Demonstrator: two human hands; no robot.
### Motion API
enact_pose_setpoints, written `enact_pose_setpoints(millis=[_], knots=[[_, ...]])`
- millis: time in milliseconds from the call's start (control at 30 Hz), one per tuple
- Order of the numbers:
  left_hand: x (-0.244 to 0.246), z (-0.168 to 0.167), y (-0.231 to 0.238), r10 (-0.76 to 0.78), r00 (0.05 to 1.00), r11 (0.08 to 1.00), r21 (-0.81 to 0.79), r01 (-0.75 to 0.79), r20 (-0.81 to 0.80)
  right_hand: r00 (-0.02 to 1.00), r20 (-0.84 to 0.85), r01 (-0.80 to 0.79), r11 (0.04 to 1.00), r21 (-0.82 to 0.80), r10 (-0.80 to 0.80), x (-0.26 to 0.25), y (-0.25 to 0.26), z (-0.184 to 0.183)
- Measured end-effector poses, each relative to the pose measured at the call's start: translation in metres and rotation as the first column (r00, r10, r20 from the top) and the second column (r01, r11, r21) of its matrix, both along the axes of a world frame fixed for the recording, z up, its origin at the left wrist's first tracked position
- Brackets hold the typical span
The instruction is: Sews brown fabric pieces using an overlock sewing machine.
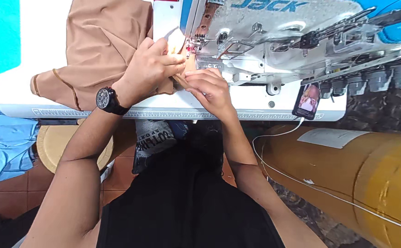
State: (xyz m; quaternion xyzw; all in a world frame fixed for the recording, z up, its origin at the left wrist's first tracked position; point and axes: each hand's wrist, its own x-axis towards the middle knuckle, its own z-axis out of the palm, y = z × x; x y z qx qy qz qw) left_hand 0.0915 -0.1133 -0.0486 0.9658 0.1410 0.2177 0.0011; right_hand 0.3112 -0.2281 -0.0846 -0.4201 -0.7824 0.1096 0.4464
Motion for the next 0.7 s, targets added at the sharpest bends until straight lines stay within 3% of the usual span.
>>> enact_pose_setpoints(millis=[600, 700], knots=[[0.016, 0.003, 0.023, 0.116, 0.989, 0.992, 0.067, -0.111, -0.088, 0.978, 0.122, 0.170, 0.985, -0.012, -0.167, -0.005, 0.008, 0.009], [0.021, 0.012, 0.019, 0.178, 0.972, 0.982, -0.029, -0.185, -0.155, 0.973, 0.128, 0.194, 0.981, 0.001, -0.193, -0.008, 0.010, 0.008]])
